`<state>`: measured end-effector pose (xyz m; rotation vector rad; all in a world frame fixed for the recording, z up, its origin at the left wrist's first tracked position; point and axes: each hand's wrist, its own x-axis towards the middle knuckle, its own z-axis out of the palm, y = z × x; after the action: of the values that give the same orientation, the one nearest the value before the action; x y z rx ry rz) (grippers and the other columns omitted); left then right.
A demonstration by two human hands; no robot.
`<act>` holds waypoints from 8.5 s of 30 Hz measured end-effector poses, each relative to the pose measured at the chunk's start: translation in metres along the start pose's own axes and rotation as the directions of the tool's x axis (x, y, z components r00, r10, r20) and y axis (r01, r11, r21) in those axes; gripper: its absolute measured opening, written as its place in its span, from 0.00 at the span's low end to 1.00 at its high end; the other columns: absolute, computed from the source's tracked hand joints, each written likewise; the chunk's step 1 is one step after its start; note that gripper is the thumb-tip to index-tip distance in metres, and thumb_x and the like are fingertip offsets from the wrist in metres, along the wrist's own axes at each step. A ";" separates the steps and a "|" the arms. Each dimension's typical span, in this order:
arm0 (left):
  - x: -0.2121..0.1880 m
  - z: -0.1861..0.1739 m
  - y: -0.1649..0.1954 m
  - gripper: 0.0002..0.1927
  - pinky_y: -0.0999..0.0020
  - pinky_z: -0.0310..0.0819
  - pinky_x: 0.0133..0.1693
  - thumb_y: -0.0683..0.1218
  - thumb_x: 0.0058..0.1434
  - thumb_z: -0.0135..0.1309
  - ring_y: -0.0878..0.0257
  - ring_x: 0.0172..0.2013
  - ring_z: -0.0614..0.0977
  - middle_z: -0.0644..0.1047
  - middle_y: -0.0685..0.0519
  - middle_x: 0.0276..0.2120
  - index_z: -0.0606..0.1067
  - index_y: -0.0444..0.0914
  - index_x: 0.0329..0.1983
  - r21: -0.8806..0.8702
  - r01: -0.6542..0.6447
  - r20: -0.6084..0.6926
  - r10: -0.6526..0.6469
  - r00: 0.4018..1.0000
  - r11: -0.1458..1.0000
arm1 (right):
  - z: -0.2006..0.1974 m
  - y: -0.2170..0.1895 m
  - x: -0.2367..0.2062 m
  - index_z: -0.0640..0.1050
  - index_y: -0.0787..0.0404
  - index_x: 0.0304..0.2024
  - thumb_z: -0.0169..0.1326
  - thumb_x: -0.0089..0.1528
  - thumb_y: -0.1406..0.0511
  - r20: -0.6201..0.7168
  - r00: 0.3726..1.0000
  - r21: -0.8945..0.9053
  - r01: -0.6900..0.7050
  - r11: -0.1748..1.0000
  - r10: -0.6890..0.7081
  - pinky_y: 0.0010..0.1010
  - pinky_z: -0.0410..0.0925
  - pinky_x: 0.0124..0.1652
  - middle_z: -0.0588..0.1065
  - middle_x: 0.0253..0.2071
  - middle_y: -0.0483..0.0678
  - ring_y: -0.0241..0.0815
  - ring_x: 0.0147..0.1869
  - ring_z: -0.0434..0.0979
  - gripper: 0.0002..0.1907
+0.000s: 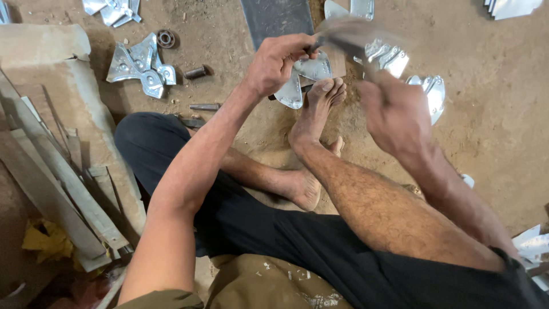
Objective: The person sits on the ground and hammers a punch against rivets on galvanized sheet-metal bracket pieces, working one piece at a time on a wooden block over an anvil plate, then sets the finished piece aside and picks up the next bracket to continue riveting.
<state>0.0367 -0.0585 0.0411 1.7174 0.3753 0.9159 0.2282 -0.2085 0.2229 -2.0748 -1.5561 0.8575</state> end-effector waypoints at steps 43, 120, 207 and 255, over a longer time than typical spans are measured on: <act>-0.006 -0.022 0.017 0.08 0.67 0.83 0.51 0.31 0.72 0.48 0.60 0.47 0.88 0.85 0.48 0.41 0.75 0.32 0.51 -0.045 0.069 0.005 -0.069 0.998 0.997 | 0.019 0.052 -0.033 0.74 0.65 0.33 0.47 0.74 0.55 0.045 0.991 0.151 -0.131 0.980 0.126 0.25 0.61 0.19 0.69 0.20 0.42 0.30 0.21 0.67 0.22; -0.037 -0.012 0.059 0.37 0.45 0.53 0.62 0.45 0.45 0.75 0.45 0.63 0.67 0.71 0.47 0.56 0.65 0.36 0.54 0.618 0.271 -0.079 -0.285 0.955 0.738 | 0.054 0.184 0.143 0.86 0.61 0.31 0.67 0.62 0.65 -0.721 0.692 -0.104 -0.147 0.984 0.027 0.33 0.71 0.28 0.80 0.24 0.47 0.35 0.25 0.79 0.07; -0.043 -0.036 0.030 0.38 0.31 0.32 0.70 0.73 0.64 0.52 0.46 0.69 0.66 0.73 0.41 0.52 0.68 0.33 0.47 0.848 -0.190 0.314 -0.180 0.932 0.494 | 0.115 0.107 0.109 0.57 0.55 0.72 0.73 0.58 0.63 -0.054 0.978 0.393 0.205 0.897 -0.200 0.39 0.68 0.68 0.66 0.67 0.52 0.49 0.72 0.70 0.48; 0.038 -0.012 -0.001 0.17 0.65 0.87 0.43 0.33 0.68 0.41 0.62 0.38 0.84 0.75 0.54 0.39 0.61 0.41 0.57 -0.436 0.356 -0.376 -0.527 0.762 0.826 | 0.124 0.240 -0.116 0.75 0.61 0.52 0.60 0.62 0.60 -0.211 0.966 -0.293 -0.211 0.932 0.153 0.47 0.68 0.40 0.75 0.36 0.53 0.54 0.40 0.75 0.19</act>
<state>0.0529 -0.0249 0.0565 0.9881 0.8723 0.9705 0.2911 -0.3948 0.0043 -2.4780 -1.4938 0.4790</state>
